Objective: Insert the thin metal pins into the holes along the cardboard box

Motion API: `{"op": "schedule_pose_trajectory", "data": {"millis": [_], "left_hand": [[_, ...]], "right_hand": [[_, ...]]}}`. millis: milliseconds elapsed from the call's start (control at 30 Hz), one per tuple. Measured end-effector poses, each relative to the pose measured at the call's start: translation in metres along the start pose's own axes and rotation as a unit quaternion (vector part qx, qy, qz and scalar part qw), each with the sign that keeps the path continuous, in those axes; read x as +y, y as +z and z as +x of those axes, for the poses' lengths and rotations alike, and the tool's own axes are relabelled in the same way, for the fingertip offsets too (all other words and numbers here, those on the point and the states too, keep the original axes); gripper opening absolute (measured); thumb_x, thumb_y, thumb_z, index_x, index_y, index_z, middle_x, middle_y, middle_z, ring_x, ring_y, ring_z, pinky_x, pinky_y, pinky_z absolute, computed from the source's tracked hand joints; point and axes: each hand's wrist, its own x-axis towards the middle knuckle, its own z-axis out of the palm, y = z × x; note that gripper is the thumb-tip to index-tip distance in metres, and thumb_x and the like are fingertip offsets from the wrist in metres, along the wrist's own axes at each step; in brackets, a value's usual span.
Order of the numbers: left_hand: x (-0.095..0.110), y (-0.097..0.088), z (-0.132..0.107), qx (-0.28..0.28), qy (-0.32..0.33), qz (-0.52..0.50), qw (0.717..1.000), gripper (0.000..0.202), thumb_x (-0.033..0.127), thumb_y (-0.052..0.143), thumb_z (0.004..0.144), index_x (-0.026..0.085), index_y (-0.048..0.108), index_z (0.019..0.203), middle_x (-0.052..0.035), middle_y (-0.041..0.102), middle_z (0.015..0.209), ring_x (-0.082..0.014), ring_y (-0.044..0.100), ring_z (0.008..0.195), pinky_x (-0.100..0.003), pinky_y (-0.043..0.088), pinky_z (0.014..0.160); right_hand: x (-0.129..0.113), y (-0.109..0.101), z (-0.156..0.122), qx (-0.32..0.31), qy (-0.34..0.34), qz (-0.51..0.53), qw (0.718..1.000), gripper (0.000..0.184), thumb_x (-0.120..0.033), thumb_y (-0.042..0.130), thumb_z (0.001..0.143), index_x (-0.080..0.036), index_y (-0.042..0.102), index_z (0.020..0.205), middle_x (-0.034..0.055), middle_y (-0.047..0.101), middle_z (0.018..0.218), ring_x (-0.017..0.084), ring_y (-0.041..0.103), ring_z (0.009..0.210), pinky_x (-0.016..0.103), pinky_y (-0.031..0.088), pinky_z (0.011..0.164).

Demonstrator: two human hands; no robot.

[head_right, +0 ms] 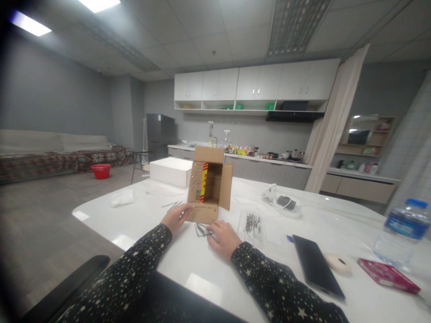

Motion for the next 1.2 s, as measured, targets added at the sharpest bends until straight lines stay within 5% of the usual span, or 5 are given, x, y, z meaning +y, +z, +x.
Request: {"op": "schedule_pose_trajectory", "data": {"millis": [767,1200], "left_hand": [[0.000,0.005,0.007,-0.017,-0.008,0.117,0.993,0.018,0.025,0.040,0.092,0.022,0.058,0.094,-0.0026,0.069,0.089,-0.0164,0.063,0.078,-0.027,0.046,0.071],[0.007,0.002,0.007,-0.041,-0.003,0.170,0.985,0.021,0.024,0.042,0.092,0.022,0.061,0.102,-0.0040,0.067,0.099,-0.0178,0.062,0.087,-0.031,0.044,0.080]], "right_hand": [[0.000,0.000,0.000,0.000,-0.001,0.000,1.000,0.021,-0.018,0.052,0.084,-0.019,0.061,0.103,0.0055,0.062,0.099,0.020,0.053,0.096,0.035,0.040,0.085],[0.000,0.000,0.000,-0.001,0.002,-0.009,1.000,0.021,-0.017,0.054,0.083,-0.020,0.062,0.103,0.0048,0.062,0.099,0.019,0.053,0.097,0.034,0.040,0.085]]}}
